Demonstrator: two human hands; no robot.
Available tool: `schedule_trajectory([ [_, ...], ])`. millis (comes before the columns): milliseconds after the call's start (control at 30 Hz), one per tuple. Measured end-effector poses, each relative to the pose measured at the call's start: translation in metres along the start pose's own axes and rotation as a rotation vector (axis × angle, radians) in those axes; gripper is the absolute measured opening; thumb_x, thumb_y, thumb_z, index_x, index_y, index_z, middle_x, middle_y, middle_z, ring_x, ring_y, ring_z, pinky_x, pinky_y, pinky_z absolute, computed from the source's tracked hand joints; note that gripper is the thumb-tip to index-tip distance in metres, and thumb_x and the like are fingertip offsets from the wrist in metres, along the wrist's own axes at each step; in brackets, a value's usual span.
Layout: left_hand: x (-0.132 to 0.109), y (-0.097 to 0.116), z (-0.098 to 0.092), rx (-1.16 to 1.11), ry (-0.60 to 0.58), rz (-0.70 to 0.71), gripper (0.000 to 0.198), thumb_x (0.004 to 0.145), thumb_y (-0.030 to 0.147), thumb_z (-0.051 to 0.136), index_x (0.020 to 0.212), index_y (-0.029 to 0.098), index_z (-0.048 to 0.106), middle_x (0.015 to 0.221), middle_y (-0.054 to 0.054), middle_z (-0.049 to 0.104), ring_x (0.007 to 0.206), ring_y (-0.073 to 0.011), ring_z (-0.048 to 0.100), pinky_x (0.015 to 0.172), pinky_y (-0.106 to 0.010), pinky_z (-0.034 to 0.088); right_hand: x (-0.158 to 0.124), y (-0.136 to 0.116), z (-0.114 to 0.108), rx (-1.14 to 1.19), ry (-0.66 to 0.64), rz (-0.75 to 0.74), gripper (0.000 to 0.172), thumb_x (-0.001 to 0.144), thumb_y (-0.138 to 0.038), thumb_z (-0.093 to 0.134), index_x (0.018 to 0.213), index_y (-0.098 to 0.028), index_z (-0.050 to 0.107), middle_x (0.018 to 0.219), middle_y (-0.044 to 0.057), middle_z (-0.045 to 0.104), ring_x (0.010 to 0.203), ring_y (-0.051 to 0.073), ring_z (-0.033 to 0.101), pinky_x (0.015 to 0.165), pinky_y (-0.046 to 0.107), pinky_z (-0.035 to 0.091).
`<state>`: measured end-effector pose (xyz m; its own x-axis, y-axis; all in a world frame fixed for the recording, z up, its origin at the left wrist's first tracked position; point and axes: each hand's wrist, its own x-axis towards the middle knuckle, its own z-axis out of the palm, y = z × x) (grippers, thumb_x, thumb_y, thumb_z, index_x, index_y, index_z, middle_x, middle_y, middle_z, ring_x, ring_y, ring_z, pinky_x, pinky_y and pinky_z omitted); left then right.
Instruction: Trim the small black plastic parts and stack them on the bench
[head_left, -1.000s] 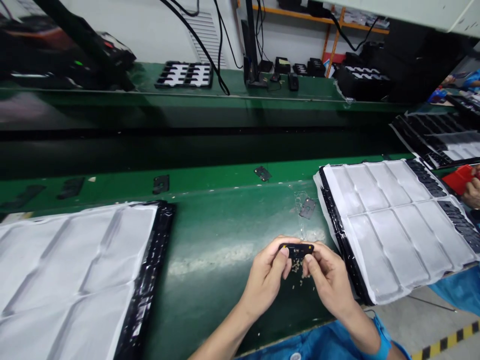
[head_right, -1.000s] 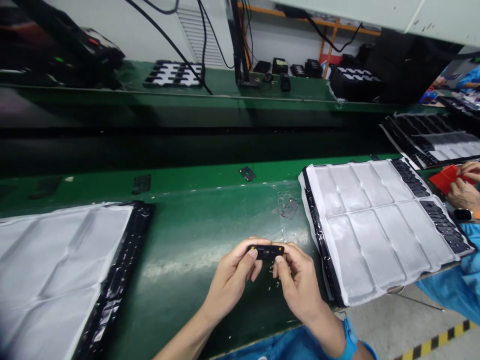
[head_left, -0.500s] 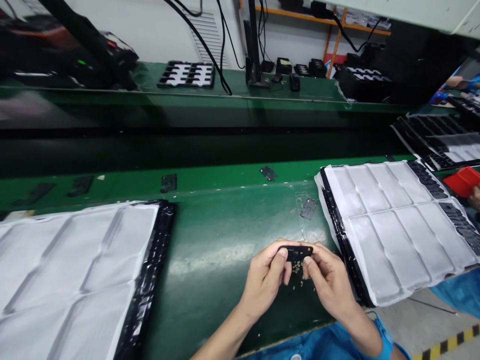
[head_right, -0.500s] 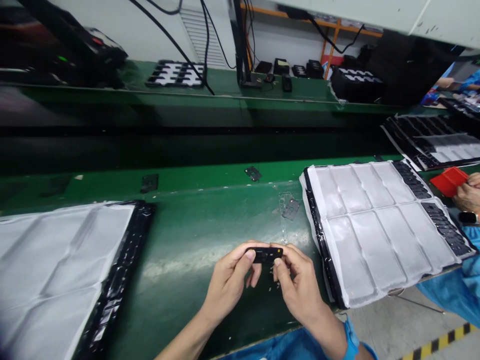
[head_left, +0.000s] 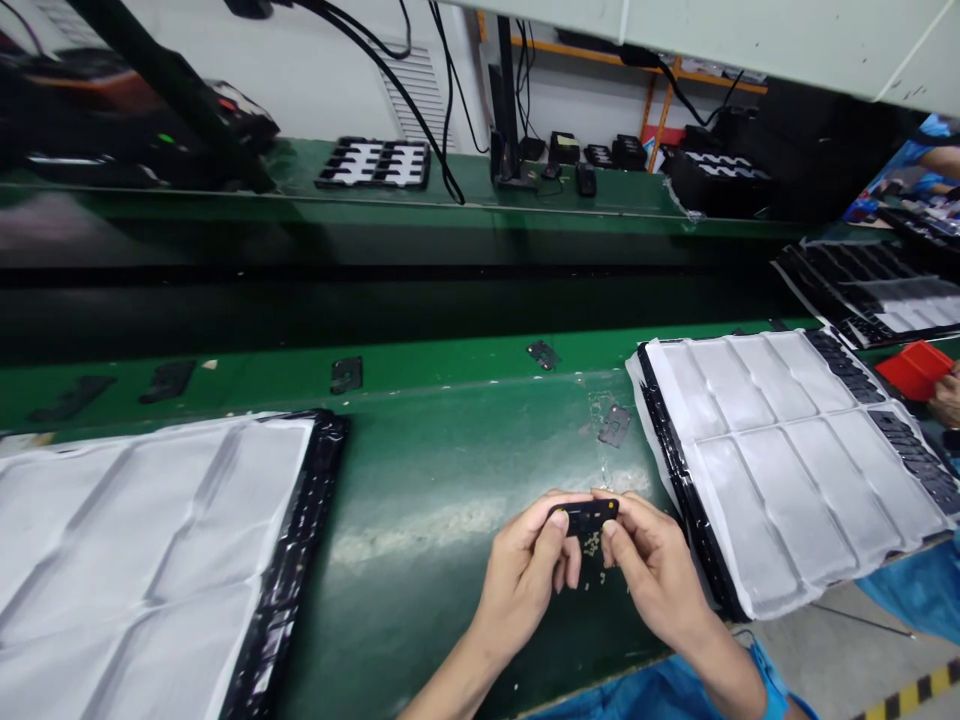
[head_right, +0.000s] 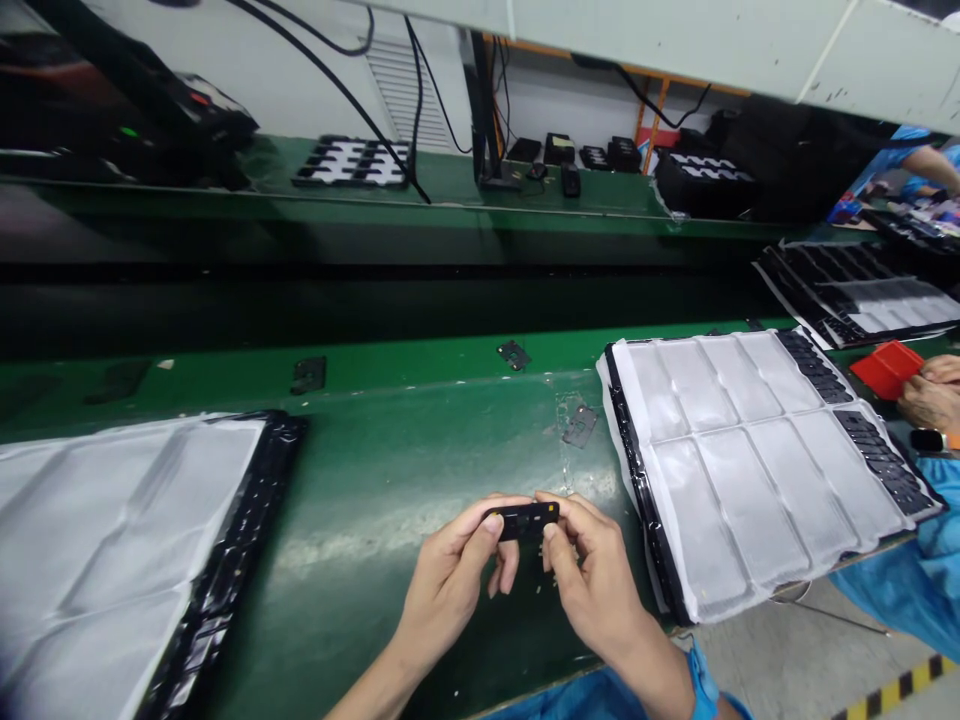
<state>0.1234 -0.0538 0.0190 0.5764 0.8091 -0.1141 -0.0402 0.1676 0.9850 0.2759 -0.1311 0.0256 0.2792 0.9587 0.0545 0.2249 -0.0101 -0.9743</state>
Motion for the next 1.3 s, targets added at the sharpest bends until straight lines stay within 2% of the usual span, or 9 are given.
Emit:
schedule_trajectory([
  [267,-0.004,-0.002,-0.003,-0.028,-0.012,0.025,0.05,0.106,0.054,0.05,0.12,0.009,0.069,0.057,0.003,0.06,0.046,-0.011,0.053,0.048,-0.022,0.045,-0.001,0.003,0.002,-0.01,-0.009,0.012,0.03,0.108,-0.032,0.053,0.124,-0.019,0.075,0.089,0.005,0.065,0.071,0.018,0.062,0.065,0.028,0.053],
  [367,-0.005,-0.002,-0.004,-0.032,0.004,0.027,0.051,0.106,0.055,0.05,0.119,0.009,0.07,0.058,0.002,0.061,0.047,-0.0116,0.054,0.047,-0.022,0.044,-0.002,0.001,0.004,-0.04,-0.005,-0.025,0.029,0.108,-0.029,0.053,0.124,-0.02,0.075,0.087,0.004,0.065,0.073,0.018,0.063,0.073,0.03,0.055],
  [467,-0.005,-0.002,-0.005,-0.021,0.025,0.011,0.054,0.105,0.057,0.05,0.117,0.009,0.071,0.055,0.002,0.059,0.046,-0.0113,0.052,0.047,-0.021,0.041,-0.003,-0.001,0.005,-0.082,-0.009,-0.056,0.029,0.108,-0.026,0.052,0.126,-0.021,0.074,0.086,0.003,0.064,0.076,0.019,0.063,0.078,0.03,0.055],
  [633,-0.005,0.0,-0.008,0.021,0.066,-0.041,0.058,0.102,0.06,0.051,0.113,0.008,0.073,0.051,0.002,0.059,0.043,-0.0107,0.046,0.046,-0.022,0.035,-0.004,-0.003,0.007,-0.097,-0.008,-0.074,0.03,0.107,-0.023,0.052,0.129,-0.022,0.073,0.092,0.004,0.065,0.074,0.017,0.064,0.074,0.028,0.055],
  [833,-0.007,0.003,-0.006,0.032,0.111,-0.076,0.057,0.1,0.06,0.052,0.111,0.008,0.073,0.05,0.001,0.059,0.043,-0.0109,0.043,0.046,-0.022,0.033,-0.005,-0.004,0.014,-0.058,0.077,-0.112,0.026,0.105,-0.021,0.053,0.122,-0.022,0.073,0.107,0.009,0.073,0.1,0.022,0.07,0.091,0.032,0.057],
  [933,-0.008,0.004,-0.003,0.016,0.129,-0.101,0.056,0.1,0.058,0.052,0.11,0.008,0.073,0.049,0.002,0.059,0.043,-0.0113,0.045,0.047,-0.022,0.034,-0.007,-0.001,0.02,-0.02,0.134,-0.067,0.021,0.105,-0.023,0.054,0.116,-0.021,0.072,0.103,0.008,0.074,0.095,0.021,0.072,0.081,0.03,0.058],
  [1100,-0.012,0.009,0.0,0.007,0.134,-0.108,0.053,0.101,0.056,0.052,0.109,0.008,0.073,0.049,0.002,0.059,0.043,-0.0115,0.047,0.046,-0.023,0.035,-0.009,0.001,0.026,0.052,0.185,-0.044,0.018,0.105,-0.028,0.055,0.101,-0.02,0.071,0.075,0.001,0.065,0.062,0.015,0.062,0.058,0.024,0.05],
  [1200,-0.013,0.011,0.0,0.008,0.124,-0.096,0.053,0.101,0.057,0.053,0.108,0.009,0.073,0.05,0.002,0.058,0.043,-0.0118,0.048,0.046,-0.022,0.035,-0.009,0.002,0.027,0.079,0.19,-0.047,0.02,0.106,-0.029,0.056,0.094,-0.02,0.069,0.072,-0.001,0.061,0.054,0.011,0.054,0.053,0.023,0.044],
  [1300,-0.015,0.011,0.001,0.014,0.117,-0.08,0.053,0.101,0.058,0.053,0.107,0.009,0.072,0.05,0.003,0.058,0.043,-0.0116,0.048,0.046,-0.022,0.036,-0.009,0.004,0.027,0.118,0.185,-0.059,0.02,0.107,-0.028,0.055,0.097,-0.02,0.07,0.067,-0.004,0.056,0.052,0.01,0.051,0.051,0.023,0.042],
])
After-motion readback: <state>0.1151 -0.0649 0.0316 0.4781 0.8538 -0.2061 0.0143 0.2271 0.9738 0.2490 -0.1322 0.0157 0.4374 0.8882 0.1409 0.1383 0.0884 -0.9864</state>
